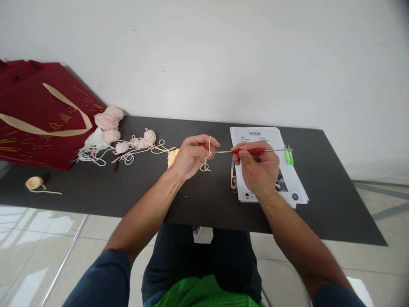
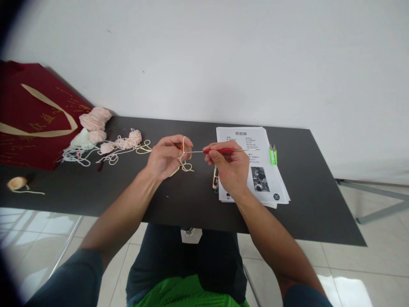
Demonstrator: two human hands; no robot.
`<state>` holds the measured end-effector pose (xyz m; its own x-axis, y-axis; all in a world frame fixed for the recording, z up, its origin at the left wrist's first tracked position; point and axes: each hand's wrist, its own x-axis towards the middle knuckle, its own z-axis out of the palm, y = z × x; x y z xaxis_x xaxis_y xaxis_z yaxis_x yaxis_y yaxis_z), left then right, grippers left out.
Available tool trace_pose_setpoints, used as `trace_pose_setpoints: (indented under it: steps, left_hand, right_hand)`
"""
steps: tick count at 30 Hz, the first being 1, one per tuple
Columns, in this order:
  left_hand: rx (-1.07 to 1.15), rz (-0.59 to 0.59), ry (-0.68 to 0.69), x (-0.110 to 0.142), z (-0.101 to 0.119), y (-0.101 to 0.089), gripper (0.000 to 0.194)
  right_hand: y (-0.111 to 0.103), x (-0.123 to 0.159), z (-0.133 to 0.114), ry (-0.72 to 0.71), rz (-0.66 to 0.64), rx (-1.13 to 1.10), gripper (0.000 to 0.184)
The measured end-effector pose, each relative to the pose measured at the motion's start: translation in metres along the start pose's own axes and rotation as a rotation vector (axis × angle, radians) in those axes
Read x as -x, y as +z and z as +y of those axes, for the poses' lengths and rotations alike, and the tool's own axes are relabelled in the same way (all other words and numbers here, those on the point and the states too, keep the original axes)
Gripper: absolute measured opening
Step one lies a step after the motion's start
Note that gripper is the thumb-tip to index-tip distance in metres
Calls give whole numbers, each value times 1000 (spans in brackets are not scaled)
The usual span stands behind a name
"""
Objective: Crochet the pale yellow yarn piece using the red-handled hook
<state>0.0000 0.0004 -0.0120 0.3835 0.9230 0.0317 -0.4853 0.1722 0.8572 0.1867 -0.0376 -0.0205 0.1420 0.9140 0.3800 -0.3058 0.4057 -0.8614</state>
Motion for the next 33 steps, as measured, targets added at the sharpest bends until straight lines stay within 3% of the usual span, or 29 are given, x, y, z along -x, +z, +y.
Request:
trace_pose_setpoints:
  steps: [6,14,22,29,33]
  left_hand:
    - [-50,67,77,-1,-3,1,24]
    - [41,30,-58,0,3,3,24]
    - [8,3,2,1,3,3,19]
    - [-250,150,234,0,-9,3,18]
    - [-320,182,238,1,-12,4,20]
  right_hand:
    - [2,0,-1,-33,30,43,9]
    - [-2,-1,-1,-22,-39,26,15]
    - [0,-6,-5,246,3,-178,22]
    - [4,-9,0,468,120,-314,24]
    - [9,-7,2,484,135,-349,24]
